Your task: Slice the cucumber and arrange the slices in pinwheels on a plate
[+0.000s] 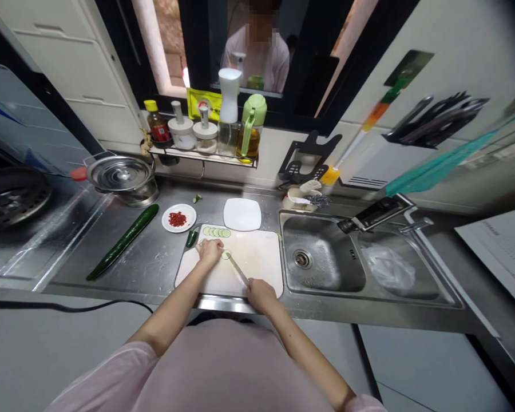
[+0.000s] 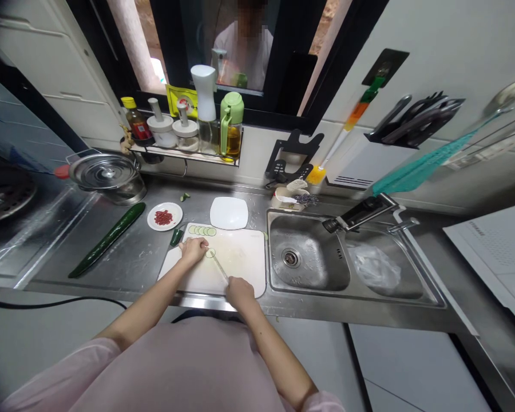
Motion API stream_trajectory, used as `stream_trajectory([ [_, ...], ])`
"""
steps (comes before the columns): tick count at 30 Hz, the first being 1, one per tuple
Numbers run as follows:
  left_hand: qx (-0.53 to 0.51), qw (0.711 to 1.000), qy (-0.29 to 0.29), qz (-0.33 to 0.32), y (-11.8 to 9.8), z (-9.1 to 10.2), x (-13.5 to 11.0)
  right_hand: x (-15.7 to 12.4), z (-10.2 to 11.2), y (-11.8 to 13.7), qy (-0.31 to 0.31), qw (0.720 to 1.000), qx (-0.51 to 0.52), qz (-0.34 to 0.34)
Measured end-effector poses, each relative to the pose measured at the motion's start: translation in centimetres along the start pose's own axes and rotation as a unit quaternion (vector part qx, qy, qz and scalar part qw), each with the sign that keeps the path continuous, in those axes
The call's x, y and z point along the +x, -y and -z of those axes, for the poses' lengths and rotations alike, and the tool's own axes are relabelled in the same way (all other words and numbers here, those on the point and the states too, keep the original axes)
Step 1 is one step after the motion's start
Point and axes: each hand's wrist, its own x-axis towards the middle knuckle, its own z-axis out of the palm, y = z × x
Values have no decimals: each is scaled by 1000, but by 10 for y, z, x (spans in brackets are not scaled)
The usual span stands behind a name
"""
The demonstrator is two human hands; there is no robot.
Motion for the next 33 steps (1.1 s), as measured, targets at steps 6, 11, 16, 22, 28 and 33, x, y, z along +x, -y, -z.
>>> stream_trajectory([
  [6, -1, 1000, -3, 4, 1, 0, 3, 9, -1, 2, -2, 1000, -3, 3],
  [11, 3, 1000, -4, -3, 0, -1, 4, 13, -2, 3, 0, 1000, -3, 1],
  [16, -3, 1000, 2, -2, 0, 0, 3, 14, -4, 5, -8, 1000, -2, 2],
  [22, -11, 1000, 3, 2, -2, 2, 2, 13, -4, 2, -13, 1000, -6, 2],
  [28, -12, 1000, 4, 8, -3, 2, 1, 14, 2, 7, -4, 1000, -8, -5],
  [33, -8, 1000, 0, 11, -2, 2, 2, 6, -2, 3, -1, 1000, -17, -5],
])
